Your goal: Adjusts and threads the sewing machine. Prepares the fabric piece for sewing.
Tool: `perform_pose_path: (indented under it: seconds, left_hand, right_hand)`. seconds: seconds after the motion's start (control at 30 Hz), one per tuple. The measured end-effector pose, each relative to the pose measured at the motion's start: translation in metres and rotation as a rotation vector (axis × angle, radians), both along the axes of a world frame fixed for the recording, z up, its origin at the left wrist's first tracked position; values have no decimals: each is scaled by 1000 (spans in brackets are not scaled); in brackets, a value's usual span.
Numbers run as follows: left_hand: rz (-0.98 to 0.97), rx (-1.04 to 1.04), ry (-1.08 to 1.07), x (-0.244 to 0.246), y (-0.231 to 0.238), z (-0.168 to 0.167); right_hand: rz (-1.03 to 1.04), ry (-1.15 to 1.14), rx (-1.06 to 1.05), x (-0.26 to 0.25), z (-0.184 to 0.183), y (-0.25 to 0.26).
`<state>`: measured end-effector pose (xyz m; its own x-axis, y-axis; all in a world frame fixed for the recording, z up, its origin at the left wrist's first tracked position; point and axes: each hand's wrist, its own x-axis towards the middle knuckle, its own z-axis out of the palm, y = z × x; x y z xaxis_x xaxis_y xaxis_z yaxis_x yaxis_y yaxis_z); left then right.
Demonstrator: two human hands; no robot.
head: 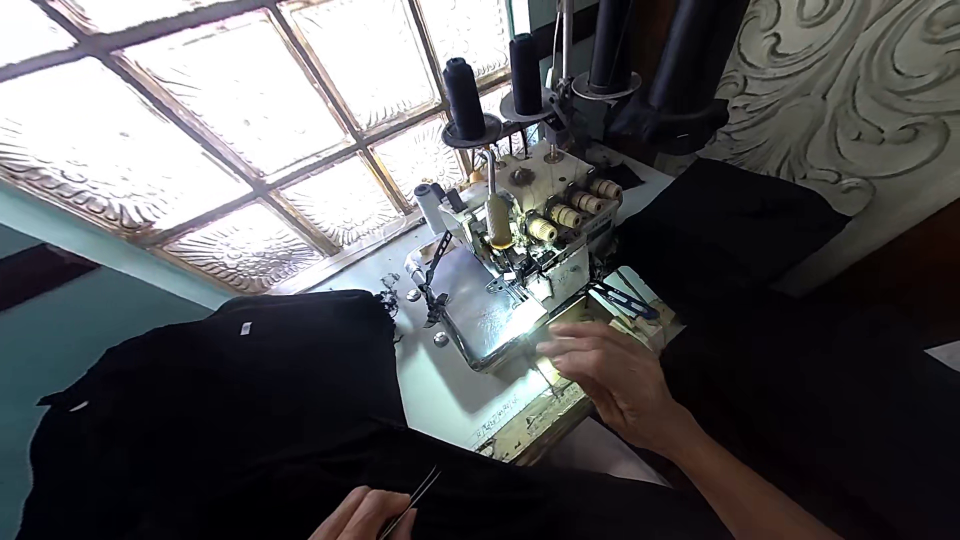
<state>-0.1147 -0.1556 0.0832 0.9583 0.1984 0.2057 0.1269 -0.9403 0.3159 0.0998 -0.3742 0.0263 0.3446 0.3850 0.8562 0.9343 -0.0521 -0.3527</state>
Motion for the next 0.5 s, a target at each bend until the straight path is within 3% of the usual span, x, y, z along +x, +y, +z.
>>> perform_pose_path:
  seconds: [0.33, 0.4, 0.5]
  left_hand:
    - [-8, -147, -160, 26, 2, -50]
    - [-24, -209, -217, 30, 1, -52]
    - [-119, -514, -492, 45, -13, -51]
  right_hand:
    - [65, 118, 6, 8, -2, 5]
    - [71, 253, 46, 9, 0, 7]
    - [122, 724, 164, 12, 5, 15]
